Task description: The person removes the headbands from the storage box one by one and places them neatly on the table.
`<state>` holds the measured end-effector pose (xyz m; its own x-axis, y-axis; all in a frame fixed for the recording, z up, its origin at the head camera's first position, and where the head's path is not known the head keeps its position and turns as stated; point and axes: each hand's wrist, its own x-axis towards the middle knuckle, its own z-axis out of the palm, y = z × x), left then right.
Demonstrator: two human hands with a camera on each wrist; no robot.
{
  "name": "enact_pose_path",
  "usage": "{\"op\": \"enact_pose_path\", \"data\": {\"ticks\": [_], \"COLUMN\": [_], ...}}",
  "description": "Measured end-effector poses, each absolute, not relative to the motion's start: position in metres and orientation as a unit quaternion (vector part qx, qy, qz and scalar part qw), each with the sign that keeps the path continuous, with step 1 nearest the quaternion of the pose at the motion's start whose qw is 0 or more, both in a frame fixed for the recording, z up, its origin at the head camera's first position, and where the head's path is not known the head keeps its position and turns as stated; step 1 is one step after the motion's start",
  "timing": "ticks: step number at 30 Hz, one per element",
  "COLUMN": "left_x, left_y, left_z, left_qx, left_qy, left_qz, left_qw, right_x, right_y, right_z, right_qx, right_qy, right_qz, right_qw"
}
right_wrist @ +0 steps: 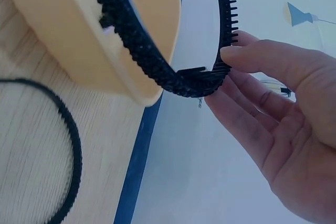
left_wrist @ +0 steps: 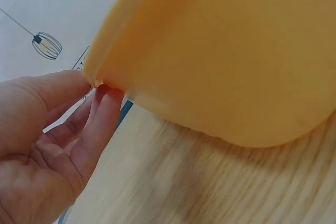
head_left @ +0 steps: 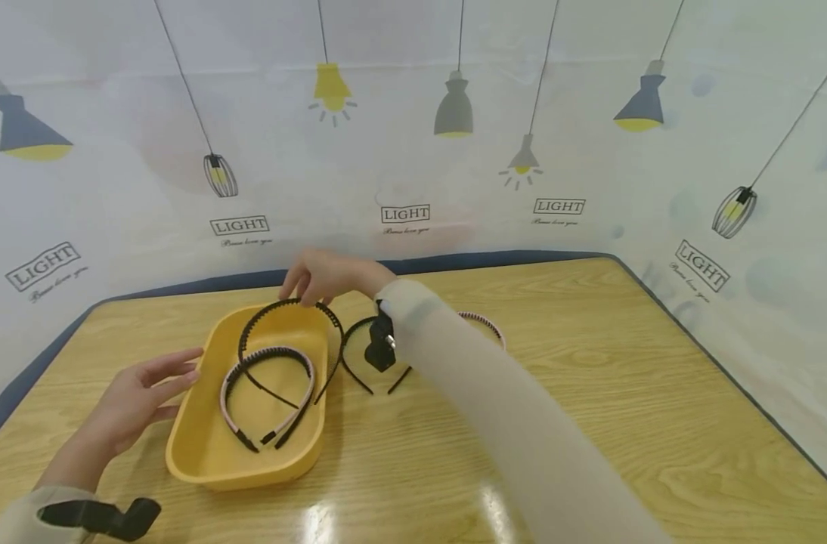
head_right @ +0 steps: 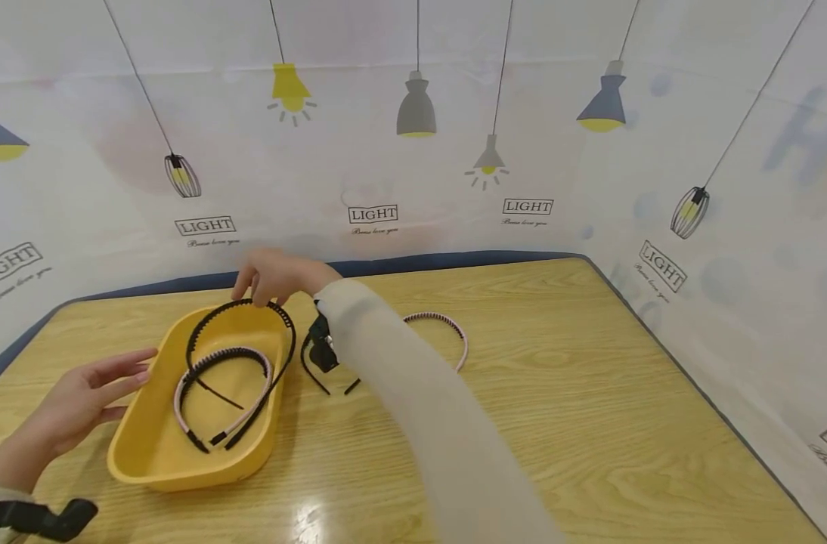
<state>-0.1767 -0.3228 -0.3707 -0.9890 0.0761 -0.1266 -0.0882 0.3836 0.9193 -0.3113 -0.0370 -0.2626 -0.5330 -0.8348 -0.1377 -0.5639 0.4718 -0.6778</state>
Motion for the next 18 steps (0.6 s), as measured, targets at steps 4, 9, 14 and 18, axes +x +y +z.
{"op": "enact_pose_path", "data": {"ticks": [4, 9, 14, 18], "left_x": [-0.177, -0.176, -0.176, -0.177], "left_y": [-0.324, -0.325, -0.326, -0.326], "left_z": [-0.371, -0.372, -0.372, -0.372], "left_qx": [0.001, 0.009, 0.010, 0.009], "left_qy": [0.825, 0.814, 0.811, 0.811], "left_qz": [0.560, 0.576, 0.581, 0.580], "left_qw": [0.074, 0.075, 0.076, 0.080], "right_x": [-0.315, -0.319, -0.324, -0.328], "right_y": [-0.022, 0.000, 0.023, 0.041], "right_z": [-0.263, -0.264, -0.268, -0.271], "right_qx": [-0.430, -0.421, -0.409, -0.393], "right_qy": [0.826, 0.835, 0.844, 0.853], "right_qz": [-0.286, -0.281, -0.279, -0.279], "right_qw": [0.227, 0.217, 0.206, 0.201]}}
